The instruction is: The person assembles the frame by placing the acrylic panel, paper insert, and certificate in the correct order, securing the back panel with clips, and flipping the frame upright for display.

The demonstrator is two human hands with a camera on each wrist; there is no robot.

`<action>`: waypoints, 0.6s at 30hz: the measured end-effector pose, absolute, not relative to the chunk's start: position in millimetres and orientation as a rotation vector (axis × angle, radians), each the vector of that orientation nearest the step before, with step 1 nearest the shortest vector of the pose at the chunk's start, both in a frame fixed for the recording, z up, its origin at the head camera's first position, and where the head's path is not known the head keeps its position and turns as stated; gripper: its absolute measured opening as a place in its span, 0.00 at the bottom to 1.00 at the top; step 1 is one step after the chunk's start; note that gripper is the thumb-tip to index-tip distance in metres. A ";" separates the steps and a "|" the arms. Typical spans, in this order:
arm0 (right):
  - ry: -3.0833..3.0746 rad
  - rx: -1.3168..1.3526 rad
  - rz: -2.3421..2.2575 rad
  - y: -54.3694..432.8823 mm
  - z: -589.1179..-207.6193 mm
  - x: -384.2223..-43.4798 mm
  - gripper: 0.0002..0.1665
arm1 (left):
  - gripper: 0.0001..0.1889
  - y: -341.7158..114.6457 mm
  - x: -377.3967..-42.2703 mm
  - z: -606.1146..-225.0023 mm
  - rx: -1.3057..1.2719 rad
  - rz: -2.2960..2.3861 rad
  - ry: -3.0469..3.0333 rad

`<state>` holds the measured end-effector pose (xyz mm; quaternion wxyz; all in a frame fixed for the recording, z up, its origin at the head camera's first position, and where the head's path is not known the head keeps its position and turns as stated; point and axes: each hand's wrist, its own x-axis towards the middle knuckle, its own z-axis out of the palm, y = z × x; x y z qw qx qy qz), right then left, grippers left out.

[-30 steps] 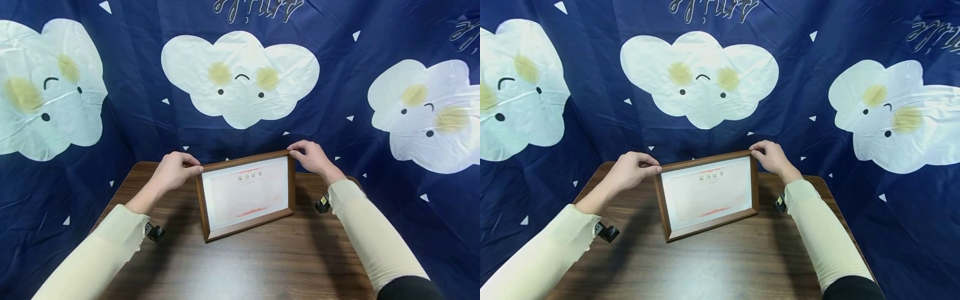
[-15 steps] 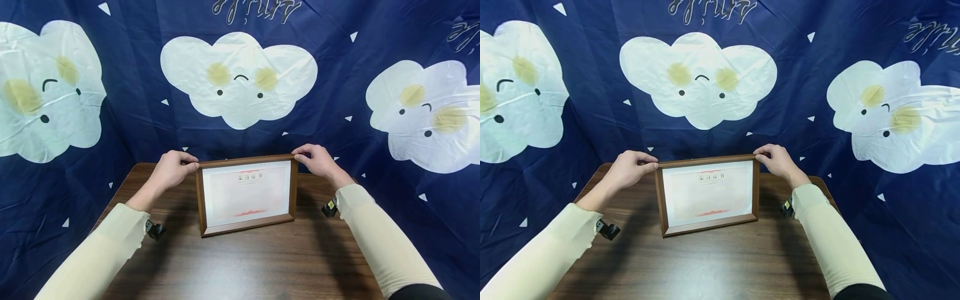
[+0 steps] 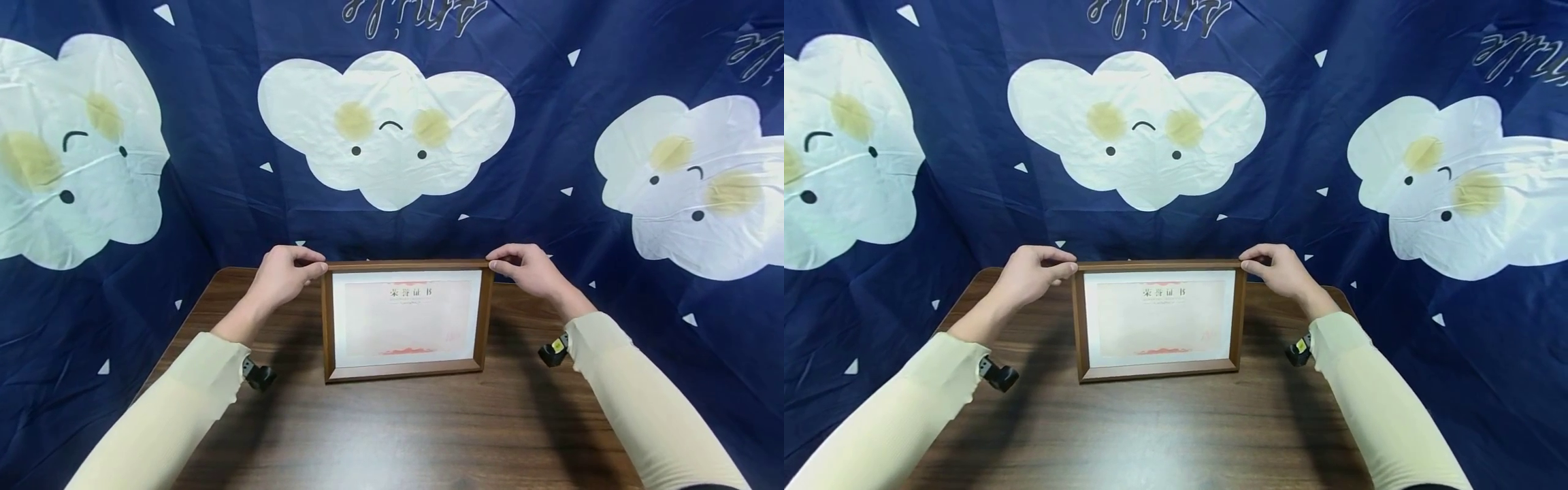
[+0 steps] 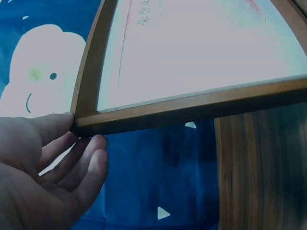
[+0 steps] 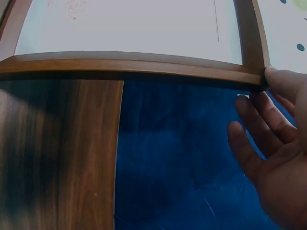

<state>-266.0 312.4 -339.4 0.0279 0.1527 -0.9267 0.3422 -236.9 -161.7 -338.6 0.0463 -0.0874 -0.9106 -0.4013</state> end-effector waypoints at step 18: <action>-2.699 0.333 1.547 325.5 -354.0 -250.9 0.23 | 0.22 -167.0 -249.1 -352.6 -0.198 -1.802 -2.683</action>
